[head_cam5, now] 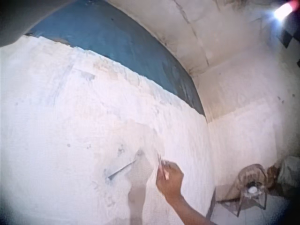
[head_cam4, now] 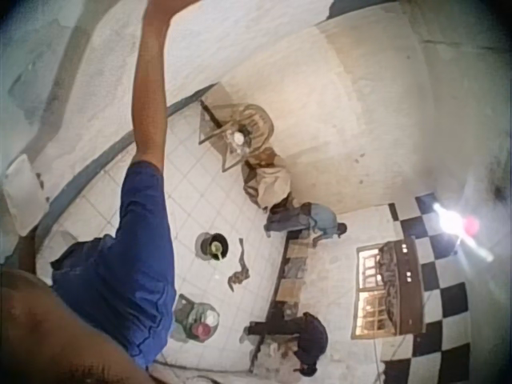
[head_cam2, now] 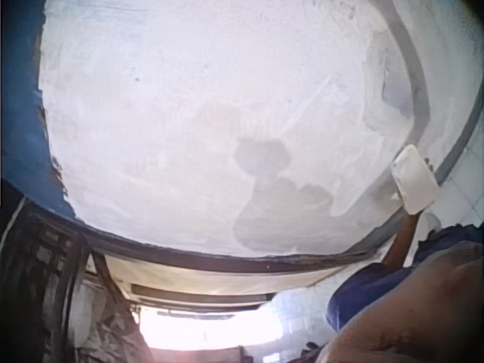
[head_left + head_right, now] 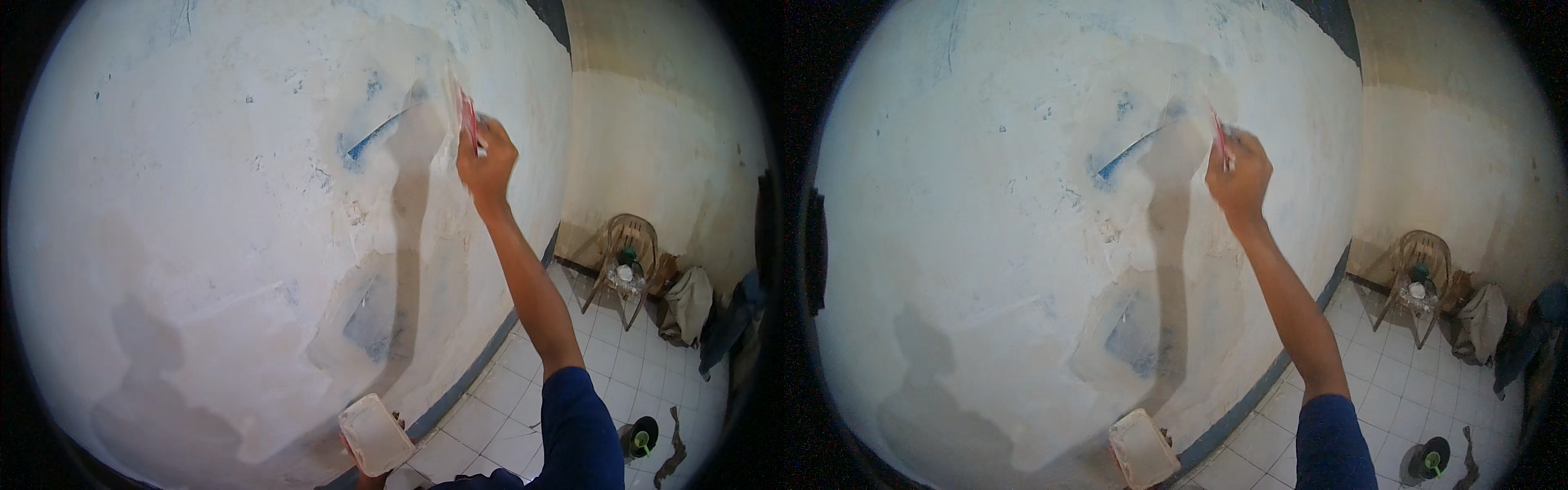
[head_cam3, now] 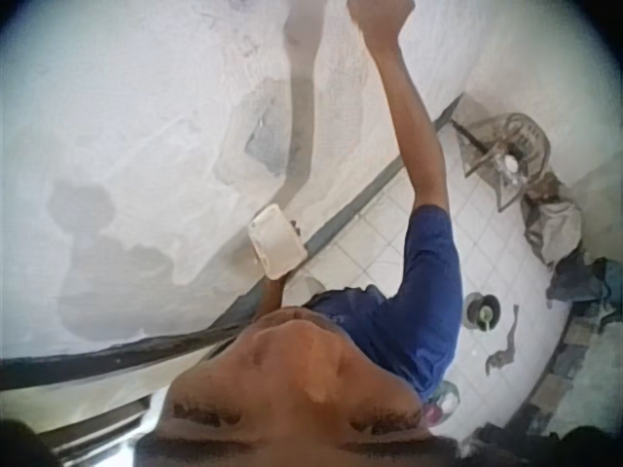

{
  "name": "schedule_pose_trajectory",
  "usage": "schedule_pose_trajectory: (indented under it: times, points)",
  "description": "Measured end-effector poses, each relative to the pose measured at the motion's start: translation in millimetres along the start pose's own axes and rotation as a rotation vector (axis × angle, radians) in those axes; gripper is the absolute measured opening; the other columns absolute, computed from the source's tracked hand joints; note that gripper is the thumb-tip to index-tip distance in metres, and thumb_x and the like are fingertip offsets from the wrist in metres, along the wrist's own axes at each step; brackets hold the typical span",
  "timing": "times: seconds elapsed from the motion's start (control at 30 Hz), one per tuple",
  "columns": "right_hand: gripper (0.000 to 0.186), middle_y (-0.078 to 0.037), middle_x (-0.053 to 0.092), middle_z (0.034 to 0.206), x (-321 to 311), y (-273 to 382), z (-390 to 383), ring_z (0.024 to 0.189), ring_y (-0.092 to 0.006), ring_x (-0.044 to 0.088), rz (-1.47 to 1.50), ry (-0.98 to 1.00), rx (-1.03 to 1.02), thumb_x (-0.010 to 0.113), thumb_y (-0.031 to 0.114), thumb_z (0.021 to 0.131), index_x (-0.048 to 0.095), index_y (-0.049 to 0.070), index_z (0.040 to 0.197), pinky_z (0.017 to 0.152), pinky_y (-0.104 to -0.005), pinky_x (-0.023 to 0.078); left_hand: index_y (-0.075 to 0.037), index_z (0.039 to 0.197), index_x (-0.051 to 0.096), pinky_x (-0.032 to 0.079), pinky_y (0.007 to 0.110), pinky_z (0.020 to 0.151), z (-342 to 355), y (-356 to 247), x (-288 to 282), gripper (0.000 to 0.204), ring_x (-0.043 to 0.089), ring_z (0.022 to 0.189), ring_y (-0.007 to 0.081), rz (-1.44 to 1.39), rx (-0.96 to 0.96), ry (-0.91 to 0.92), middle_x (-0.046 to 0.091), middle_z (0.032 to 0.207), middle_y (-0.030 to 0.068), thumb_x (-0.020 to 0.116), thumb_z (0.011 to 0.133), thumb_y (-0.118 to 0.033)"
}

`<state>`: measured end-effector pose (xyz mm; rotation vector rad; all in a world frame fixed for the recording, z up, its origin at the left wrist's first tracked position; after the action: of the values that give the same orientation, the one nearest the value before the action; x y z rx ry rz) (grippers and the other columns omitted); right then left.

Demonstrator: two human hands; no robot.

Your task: The person applies white putty to a damaged area of a wall using a red-handled scraper, frequently refilling the scraper from a small plastic container held in their other hand.

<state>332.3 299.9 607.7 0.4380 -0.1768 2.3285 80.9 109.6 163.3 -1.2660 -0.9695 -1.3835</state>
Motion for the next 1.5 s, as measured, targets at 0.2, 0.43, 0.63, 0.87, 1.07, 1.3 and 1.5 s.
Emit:
schedule_pose_trajectory:
  times: [0.2, 0.43, 0.63, 0.87, 1.07, 1.3, 1.5]
  points:
    - [0.017, -0.01, 0.061, 0.092, 72.9, -8.7, -45.0, 0.09, -0.0278, 0.061, -0.275, 0.351, -0.192, 0.066, 0.002, 0.072, 0.073, 0.002, 0.088, 0.06, -0.0378, 0.054, -0.019, 0.154, 0.023, 0.038, 0.072, 0.095, 1.6, -0.4, 8.2, 0.101, 0.045, 0.126, 0.0482, 0.371, 0.055, -0.041, 0.038, 0.146, 0.0267, 0.037, 0.079, -0.086]
    - [0.015, -0.014, 0.066, 0.086, -7.7, -29.5, -69.8, 0.07, -0.0299, 0.064, -0.091, 0.173, -0.11, 0.062, 0.001, 0.078, 0.071, 0.001, 0.09, 0.057, -0.033, 0.051, -0.018, 0.154, 0.023, 0.038, 0.07, 0.098, 3.0, -10.9, -37.8, 0.103, 0.046, 0.124, 0.051, -0.106, -0.002, -0.03, 0.038, 0.145, 0.0293, 0.041, 0.077, -0.085]
    - [0.019, -0.018, 0.069, 0.096, 42.8, -112.2, 32.5, 0.079, -0.0337, 0.067, -0.226, 0.101, 0.264, 0.064, 0.009, 0.079, 0.072, 0.0, 0.093, 0.071, -0.0384, 0.052, -0.021, 0.153, 0.024, 0.037, 0.075, 0.094, -0.1, -2.5, -21.6, 0.101, 0.043, 0.127, 0.0499, -0.143, -0.028, 0.073, 0.035, 0.147, 0.0275, 0.042, 0.077, -0.085]
    - [0.019, -0.01, 0.063, 0.084, 62.2, 19.7, 5.9, 0.07, -0.0282, 0.063, -0.137, 0.157, -0.118, 0.065, 0.005, 0.077, 0.074, 0.007, 0.094, 0.062, -0.0357, 0.052, -0.021, 0.153, 0.023, 0.037, 0.077, 0.092, -5.6, -1.8, -31.2, 0.098, 0.043, 0.128, 0.0488, -0.15, 0.004, 0.021, 0.036, 0.147, 0.0263, 0.04, 0.079, -0.084]
    - [0.017, -0.007, 0.06, 0.095, 35.3, 147.8, -40.6, 0.084, -0.0256, 0.063, 0.132, 0.31, -0.189, 0.068, 0.001, 0.068, 0.067, 0.004, 0.085, 0.064, -0.0354, 0.055, -0.02, 0.153, 0.024, 0.038, 0.073, 0.095, -1.9, -10.8, -22.3, 0.097, 0.043, 0.129, 0.0471, 0.17, 0.002, 0.055, 0.036, 0.147, 0.0264, 0.04, 0.08, -0.083]
    - [0.025, -0.009, 0.065, 0.097, 20.0, 68.4, -25.8, 0.082, -0.025, 0.063, -0.107, 0.067, -0.111, 0.067, -0.005, 0.074, 0.073, 0.002, 0.098, 0.061, -0.0324, 0.053, -0.017, 0.153, 0.025, 0.038, 0.071, 0.098, -4.9, -5.5, -32.2, 0.099, 0.044, 0.128, 0.0486, -0.134, -0.017, 0.073, 0.038, 0.146, 0.0269, 0.04, 0.08, -0.084]
    - [0.027, -0.006, 0.056, 0.089, 40.3, 94.9, -114.1, 0.084, -0.0261, 0.063, -0.065, 0.402, -0.267, 0.067, 0.003, 0.069, 0.072, 0.006, 0.096, 0.06, -0.0349, 0.054, -0.017, 0.154, 0.023, 0.036, 0.072, 0.099, -5.3, -14.3, -9.8, 0.102, 0.04, 0.13, 0.0498, -0.146, -0.091, 0.239, 0.035, 0.147, 0.0284, 0.041, 0.079, -0.084]
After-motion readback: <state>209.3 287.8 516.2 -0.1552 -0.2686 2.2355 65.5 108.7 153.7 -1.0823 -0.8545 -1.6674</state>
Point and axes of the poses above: each hand's wrist, its own z-axis towards the middle knuckle, its own x-axis out of the palm, y = z × x, the point moved 7 cm from there along z, towards the middle knuckle
